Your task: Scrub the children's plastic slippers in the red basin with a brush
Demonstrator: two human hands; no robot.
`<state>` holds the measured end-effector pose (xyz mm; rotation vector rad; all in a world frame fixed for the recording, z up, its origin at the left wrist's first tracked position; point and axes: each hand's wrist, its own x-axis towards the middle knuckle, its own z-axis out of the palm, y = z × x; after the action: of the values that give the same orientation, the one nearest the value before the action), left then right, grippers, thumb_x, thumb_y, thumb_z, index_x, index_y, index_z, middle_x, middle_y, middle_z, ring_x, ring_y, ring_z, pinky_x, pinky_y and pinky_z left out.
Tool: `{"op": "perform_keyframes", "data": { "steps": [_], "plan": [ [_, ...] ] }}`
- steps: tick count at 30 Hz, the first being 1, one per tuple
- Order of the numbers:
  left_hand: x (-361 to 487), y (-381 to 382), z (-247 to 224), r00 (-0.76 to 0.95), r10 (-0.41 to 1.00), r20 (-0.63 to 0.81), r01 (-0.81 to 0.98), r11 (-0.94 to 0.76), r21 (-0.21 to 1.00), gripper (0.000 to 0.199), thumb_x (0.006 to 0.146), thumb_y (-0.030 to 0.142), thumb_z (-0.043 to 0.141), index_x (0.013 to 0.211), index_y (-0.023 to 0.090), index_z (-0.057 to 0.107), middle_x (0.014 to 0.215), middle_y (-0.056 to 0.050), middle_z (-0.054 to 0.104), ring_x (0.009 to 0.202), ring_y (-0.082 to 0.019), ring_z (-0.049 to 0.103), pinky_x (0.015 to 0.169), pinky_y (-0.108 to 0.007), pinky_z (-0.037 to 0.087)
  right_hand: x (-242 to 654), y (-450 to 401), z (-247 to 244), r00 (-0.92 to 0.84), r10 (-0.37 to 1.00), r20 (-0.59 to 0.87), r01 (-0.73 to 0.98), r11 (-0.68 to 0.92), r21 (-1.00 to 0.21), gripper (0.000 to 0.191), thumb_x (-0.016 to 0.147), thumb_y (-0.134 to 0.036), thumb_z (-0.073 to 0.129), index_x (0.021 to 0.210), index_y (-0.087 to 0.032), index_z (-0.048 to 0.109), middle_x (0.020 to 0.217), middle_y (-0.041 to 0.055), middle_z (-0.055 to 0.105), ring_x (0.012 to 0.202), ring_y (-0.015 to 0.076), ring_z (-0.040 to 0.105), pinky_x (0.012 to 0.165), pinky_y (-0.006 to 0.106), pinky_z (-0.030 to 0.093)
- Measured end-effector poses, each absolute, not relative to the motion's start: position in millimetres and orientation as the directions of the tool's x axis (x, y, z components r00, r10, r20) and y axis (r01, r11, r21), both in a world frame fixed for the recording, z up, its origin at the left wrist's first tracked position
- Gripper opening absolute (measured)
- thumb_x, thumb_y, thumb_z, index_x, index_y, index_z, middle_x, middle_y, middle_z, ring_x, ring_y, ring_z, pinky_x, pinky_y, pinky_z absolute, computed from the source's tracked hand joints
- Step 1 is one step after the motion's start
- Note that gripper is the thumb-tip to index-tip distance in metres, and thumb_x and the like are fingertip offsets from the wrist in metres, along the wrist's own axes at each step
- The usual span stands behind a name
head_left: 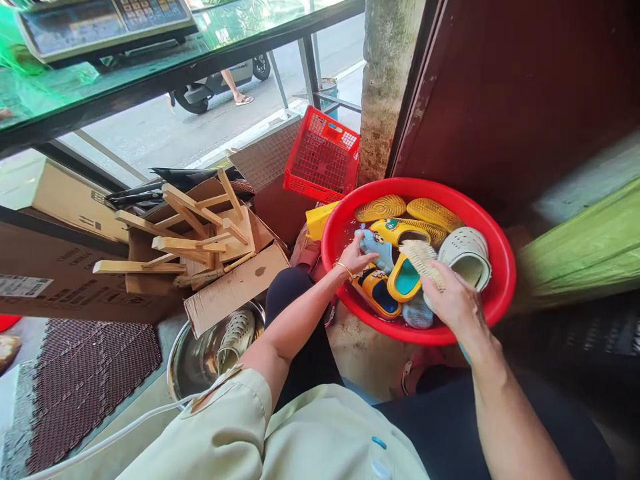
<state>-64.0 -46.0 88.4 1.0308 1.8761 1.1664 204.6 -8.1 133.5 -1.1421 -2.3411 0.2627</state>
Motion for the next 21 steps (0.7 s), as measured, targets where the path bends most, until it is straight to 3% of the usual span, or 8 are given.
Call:
{"op": "perform_keyframes", "data": {
  "steps": [3, 5, 7, 10, 12, 16, 21],
  "plan": [
    [-59, -46, 92, -0.423, 0.880, -0.214, -0.027, 0.224, 0.974, 0.077, 0.074, 0.034, 0.081, 0.143, 0.020, 0.050, 0.127, -0.011, 0.069, 0.112, -0.027, 0.070, 0.095, -0.037, 0.055, 189, -20, 135, -0.586, 0.750, 0.307, 0.603, 0.656, -0.454, 0.045, 0.095, -0.040, 0.056, 0.135, -0.020, 0.065, 0.122, 0.0119, 0.076, 0.106, 0.0292, 0.073, 0.090, 0.038, 0.059],
    [-56, -48, 95, -0.438, 0.837, -0.328, -0.266, 0.228, 0.937, 0.071, 0.077, 0.037, 0.078, 0.141, 0.021, 0.049, 0.122, -0.011, 0.069, 0.099, -0.023, 0.074, 0.082, -0.033, 0.058, 183, -22, 138, -0.574, 0.763, 0.298, 0.598, 0.639, -0.484, 0.046, 0.095, -0.041, 0.057, 0.135, -0.020, 0.065, 0.124, 0.0118, 0.075, 0.108, 0.0296, 0.073, 0.092, 0.040, 0.059],
    [-53, -53, 97, -0.470, 0.799, -0.374, -0.396, 0.188, 0.899, 0.062, 0.079, 0.039, 0.076, 0.133, 0.021, 0.052, 0.122, -0.011, 0.068, 0.096, -0.022, 0.074, 0.075, -0.030, 0.058, 183, -20, 142, -0.519, 0.799, 0.305, 0.627, 0.598, -0.499, 0.047, 0.094, -0.041, 0.058, 0.135, -0.020, 0.065, 0.124, 0.0124, 0.075, 0.109, 0.0310, 0.073, 0.092, 0.042, 0.059],
    [-46, -60, 100, -0.529, 0.807, -0.263, -0.313, 0.102, 0.944, 0.048, 0.078, 0.037, 0.079, 0.119, 0.020, 0.060, 0.123, -0.009, 0.067, 0.103, -0.022, 0.072, 0.075, -0.027, 0.057, 186, -16, 147, -0.485, 0.827, 0.283, 0.652, 0.558, -0.514, 0.047, 0.093, -0.041, 0.059, 0.134, -0.020, 0.066, 0.123, 0.0130, 0.075, 0.108, 0.0325, 0.073, 0.092, 0.044, 0.060],
    [-42, -62, 103, -0.533, 0.825, -0.188, -0.223, 0.077, 0.972, 0.043, 0.081, 0.043, 0.078, 0.115, 0.021, 0.063, 0.122, -0.008, 0.068, 0.103, -0.022, 0.072, 0.074, -0.026, 0.056, 187, -18, 148, -0.553, 0.794, 0.252, 0.606, 0.591, -0.533, 0.045, 0.093, -0.040, 0.059, 0.133, -0.021, 0.066, 0.123, 0.0111, 0.076, 0.109, 0.0307, 0.073, 0.093, 0.042, 0.060],
    [-46, -55, 117, -0.565, 0.795, -0.220, -0.249, 0.090, 0.964, 0.048, 0.093, 0.061, 0.061, 0.123, 0.023, 0.062, 0.126, -0.009, 0.068, 0.097, -0.023, 0.073, 0.064, -0.025, 0.054, 192, -26, 139, -0.730, 0.641, 0.236, 0.439, 0.706, -0.556, 0.044, 0.094, -0.037, 0.059, 0.136, -0.025, 0.065, 0.127, 0.0066, 0.075, 0.112, 0.0256, 0.073, 0.098, 0.037, 0.059],
    [-54, -48, 140, -0.574, 0.810, -0.119, -0.180, 0.017, 0.984, 0.052, 0.095, 0.060, 0.060, 0.133, 0.025, 0.059, 0.127, -0.008, 0.069, 0.100, -0.021, 0.074, 0.074, -0.027, 0.058, 216, -16, 131, -0.651, 0.709, 0.271, 0.567, 0.691, -0.448, 0.040, 0.094, -0.033, 0.057, 0.133, -0.026, 0.069, 0.121, 0.0071, 0.076, 0.110, 0.0270, 0.073, 0.098, 0.039, 0.058]
  ]
}}
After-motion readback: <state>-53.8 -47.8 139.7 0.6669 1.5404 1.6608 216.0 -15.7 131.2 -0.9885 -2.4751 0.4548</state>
